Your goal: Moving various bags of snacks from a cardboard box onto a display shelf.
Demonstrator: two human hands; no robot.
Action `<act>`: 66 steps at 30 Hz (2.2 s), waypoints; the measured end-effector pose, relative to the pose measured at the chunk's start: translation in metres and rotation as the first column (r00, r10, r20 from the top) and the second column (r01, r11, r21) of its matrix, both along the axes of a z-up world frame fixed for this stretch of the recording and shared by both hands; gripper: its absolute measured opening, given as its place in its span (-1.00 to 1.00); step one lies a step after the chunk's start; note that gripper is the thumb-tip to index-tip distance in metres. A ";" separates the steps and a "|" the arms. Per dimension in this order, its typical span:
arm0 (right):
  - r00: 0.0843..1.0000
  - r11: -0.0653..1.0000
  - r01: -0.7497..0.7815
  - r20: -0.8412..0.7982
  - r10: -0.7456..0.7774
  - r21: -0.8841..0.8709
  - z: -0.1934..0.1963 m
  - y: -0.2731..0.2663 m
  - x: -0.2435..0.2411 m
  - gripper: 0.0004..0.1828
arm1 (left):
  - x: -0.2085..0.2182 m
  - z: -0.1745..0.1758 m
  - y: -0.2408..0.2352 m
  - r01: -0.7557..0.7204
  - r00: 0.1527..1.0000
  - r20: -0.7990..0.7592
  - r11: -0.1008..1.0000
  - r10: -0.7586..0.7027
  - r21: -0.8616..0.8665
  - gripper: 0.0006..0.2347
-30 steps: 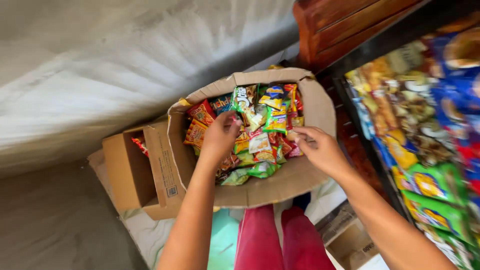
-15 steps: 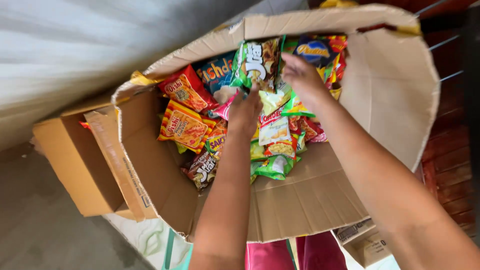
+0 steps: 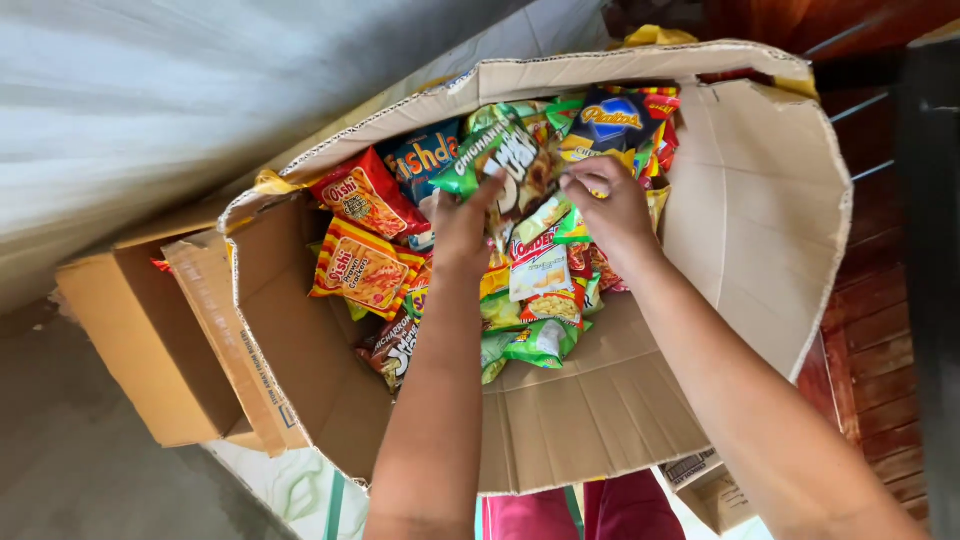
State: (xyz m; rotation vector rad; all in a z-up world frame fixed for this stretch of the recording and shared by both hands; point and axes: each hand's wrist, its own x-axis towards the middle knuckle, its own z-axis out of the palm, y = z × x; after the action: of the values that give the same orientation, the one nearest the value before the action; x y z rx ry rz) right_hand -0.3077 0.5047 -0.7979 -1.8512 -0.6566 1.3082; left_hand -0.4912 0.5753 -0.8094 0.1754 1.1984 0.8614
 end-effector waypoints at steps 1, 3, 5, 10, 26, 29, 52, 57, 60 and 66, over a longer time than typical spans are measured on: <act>1.000 1.000 0.005 -0.001 -0.005 0.001 0.008 -0.001 0.002 -0.68 | -0.005 0.005 -0.004 0.005 1.000 -0.001 1.000 -0.005 0.001 -0.56; 0.955 0.982 -0.117 0.290 0.070 0.150 0.026 -0.006 0.005 -0.56 | -0.015 0.015 -0.015 0.193 0.981 0.008 0.974 -0.195 0.120 -0.54; 0.976 0.980 -0.142 0.184 0.115 0.140 0.058 -0.002 0.009 -0.47 | -0.014 0.057 -0.019 0.275 0.961 0.002 0.951 -0.278 0.144 -0.52; 0.925 0.993 -0.117 -0.361 0.117 0.021 0.101 -0.040 0.020 -0.34 | -0.009 0.127 -0.045 0.432 0.896 0.029 0.883 -0.444 0.182 -0.46; 0.782 0.971 0.223 -0.611 -0.124 0.088 0.233 -0.229 0.005 -0.38 | 0.017 0.237 -0.209 0.653 0.757 -0.189 0.740 -0.626 0.162 -0.61; 0.744 0.943 0.332 -0.615 -0.261 0.003 0.249 -0.268 0.019 -0.43 | 0.041 0.307 -0.232 0.649 0.761 -0.153 0.741 -0.630 0.174 -0.54; 0.715 0.531 0.699 -0.455 -0.531 0.479 0.576 -0.428 0.119 -0.63 | 0.159 0.598 -0.333 0.634 0.509 -0.160 0.243 -0.846 0.734 -0.46; 0.832 0.659 0.379 0.074 -0.551 0.650 0.586 -0.416 0.152 -0.49 | 0.225 0.581 -0.304 0.632 0.540 -0.393 0.050 -0.744 0.773 -0.56; 0.795 0.650 0.288 0.202 -0.571 0.703 0.591 -0.405 0.175 -0.44 | 0.275 0.583 -0.282 0.557 0.563 -0.379 -0.002 -0.734 0.831 -0.55; 0.639 0.630 0.278 0.349 -0.685 0.726 0.560 -0.393 0.236 -0.56 | 0.367 0.542 -0.250 0.310 0.632 -0.344 -0.181 -0.695 0.933 -0.66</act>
State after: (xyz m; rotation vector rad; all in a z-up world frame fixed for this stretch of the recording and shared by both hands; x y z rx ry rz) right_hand -0.0721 0.1113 -0.2377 -1.6667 -0.6820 0.0312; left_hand -0.1245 0.3255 -0.2669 1.5793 -0.1304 0.7193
